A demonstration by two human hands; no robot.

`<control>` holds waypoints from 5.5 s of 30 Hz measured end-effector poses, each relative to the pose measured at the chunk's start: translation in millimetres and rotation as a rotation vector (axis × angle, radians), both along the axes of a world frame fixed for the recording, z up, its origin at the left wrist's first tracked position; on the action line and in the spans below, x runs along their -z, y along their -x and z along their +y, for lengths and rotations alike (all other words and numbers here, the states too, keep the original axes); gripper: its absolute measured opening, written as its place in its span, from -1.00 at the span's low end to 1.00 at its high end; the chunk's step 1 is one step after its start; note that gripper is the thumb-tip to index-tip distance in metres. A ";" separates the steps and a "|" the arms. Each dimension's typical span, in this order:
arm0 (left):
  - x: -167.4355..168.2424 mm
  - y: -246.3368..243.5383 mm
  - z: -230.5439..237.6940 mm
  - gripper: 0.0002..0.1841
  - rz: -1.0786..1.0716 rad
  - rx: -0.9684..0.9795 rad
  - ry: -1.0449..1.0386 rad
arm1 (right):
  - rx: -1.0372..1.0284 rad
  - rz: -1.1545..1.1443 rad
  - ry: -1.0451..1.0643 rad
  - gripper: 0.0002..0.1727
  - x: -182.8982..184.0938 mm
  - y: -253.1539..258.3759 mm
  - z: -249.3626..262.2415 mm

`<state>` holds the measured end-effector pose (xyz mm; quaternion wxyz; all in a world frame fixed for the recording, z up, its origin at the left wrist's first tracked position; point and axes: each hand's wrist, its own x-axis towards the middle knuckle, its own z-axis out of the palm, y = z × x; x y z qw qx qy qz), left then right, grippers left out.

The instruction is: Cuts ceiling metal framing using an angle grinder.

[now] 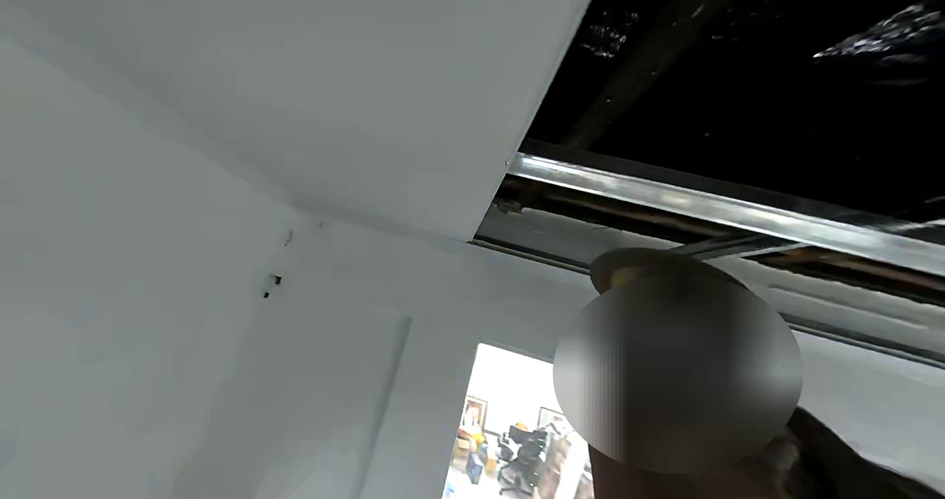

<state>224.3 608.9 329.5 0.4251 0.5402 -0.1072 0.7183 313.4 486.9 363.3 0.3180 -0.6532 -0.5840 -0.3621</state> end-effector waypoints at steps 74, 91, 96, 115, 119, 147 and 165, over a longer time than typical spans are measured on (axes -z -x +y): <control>-115.6 35.4 36.8 -0.32 -0.205 0.381 0.207 | 0.152 -0.466 -0.199 -0.05 -143.0 48.1 55.8; -111.1 37.5 34.0 -0.35 -0.224 0.430 0.198 | 0.133 -0.462 -0.219 -0.07 -143.7 42.9 58.9; -109.5 35.6 34.8 -0.32 -0.202 0.411 0.187 | 0.135 -0.444 -0.218 -0.03 -141.2 40.1 57.9; -107.8 38.9 36.9 -0.34 -0.217 0.432 0.168 | 0.122 -0.461 -0.232 0.01 -137.6 37.3 59.5; -107.5 40.4 36.6 -0.32 -0.198 0.428 0.170 | 0.154 -0.435 -0.217 0.00 -137.1 41.6 58.2; -108.5 44.9 34.3 -0.32 -0.137 0.399 0.173 | 0.175 -0.376 -0.223 -0.06 -136.8 37.0 56.6; -106.0 37.7 38.4 -0.28 -0.238 0.452 0.123 | 0.057 -0.531 -0.258 -0.25 -137.6 24.4 62.8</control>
